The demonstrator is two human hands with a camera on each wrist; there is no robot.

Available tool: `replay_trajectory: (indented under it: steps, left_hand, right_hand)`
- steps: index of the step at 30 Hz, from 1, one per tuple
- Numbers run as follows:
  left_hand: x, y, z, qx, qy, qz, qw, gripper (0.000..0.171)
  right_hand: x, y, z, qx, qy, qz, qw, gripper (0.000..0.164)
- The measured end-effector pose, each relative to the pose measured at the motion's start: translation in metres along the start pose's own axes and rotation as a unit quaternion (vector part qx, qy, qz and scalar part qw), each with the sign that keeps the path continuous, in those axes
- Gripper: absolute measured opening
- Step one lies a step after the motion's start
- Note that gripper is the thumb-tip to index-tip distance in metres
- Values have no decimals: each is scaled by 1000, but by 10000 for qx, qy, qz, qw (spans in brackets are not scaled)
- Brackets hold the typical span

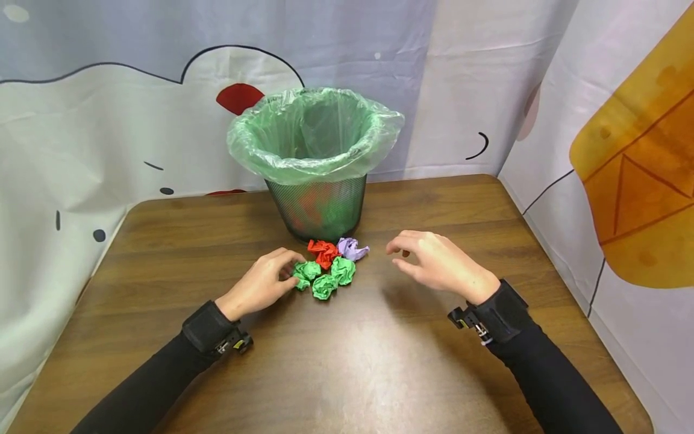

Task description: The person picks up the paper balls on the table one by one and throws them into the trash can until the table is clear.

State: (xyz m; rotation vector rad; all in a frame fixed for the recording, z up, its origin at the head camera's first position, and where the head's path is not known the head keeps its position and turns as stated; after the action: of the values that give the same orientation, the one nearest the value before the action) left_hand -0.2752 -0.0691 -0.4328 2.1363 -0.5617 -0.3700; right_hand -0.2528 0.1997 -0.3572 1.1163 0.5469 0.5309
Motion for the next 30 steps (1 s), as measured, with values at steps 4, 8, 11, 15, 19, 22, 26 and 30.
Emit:
replay_trajectory:
  steps: [4,8,11,15,19,22,26,30]
  left_hand:
    - [5,6,0,11,-3,-203,9998,30]
    - [9,10,1,17,30,-297,9996,29]
    - [12,17,-1,73,4,-401,9992,27]
    - [14,29,-5,100,-83,-627,9979,24]
    - [17,45,-10,38,-179,-900,9958,22]
    - [20,58,-14,46,-251,-1112,9935,22]
    - [23,75,-21,105,-347,-1389,9896,21]
    - [26,90,-30,133,-512,-1613,9855,19]
  right_hand:
    - [2,-1,0,6,-1,-32,10000,17]
    - [3,-2,0,15,18,-68,10000,17]
    - [4,-4,-1,17,44,-80,10000,17]
    - [5,-7,-2,12,45,-81,10000,17]
    - [6,-8,-1,-4,46,-107,9999,17]
    - [7,-10,-1,-6,74,-134,9999,17]
    - [7,-11,-1,-15,80,-139,9999,16]
    - [6,-13,-1,-23,104,-139,9998,16]
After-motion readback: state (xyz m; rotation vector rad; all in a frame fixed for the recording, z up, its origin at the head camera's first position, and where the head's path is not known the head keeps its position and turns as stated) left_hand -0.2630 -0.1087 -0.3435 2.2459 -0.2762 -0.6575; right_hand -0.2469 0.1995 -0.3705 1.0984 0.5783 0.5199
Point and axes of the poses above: each hand's wrist, its own x-axis away from the middle knuckle, its own y-axis out of the back of the hand, z = x × y, the point moved 9 cm from there along -x, towards the middle knuckle, and after that the axes turned 5 degrees about z, right-handed, at the moved point
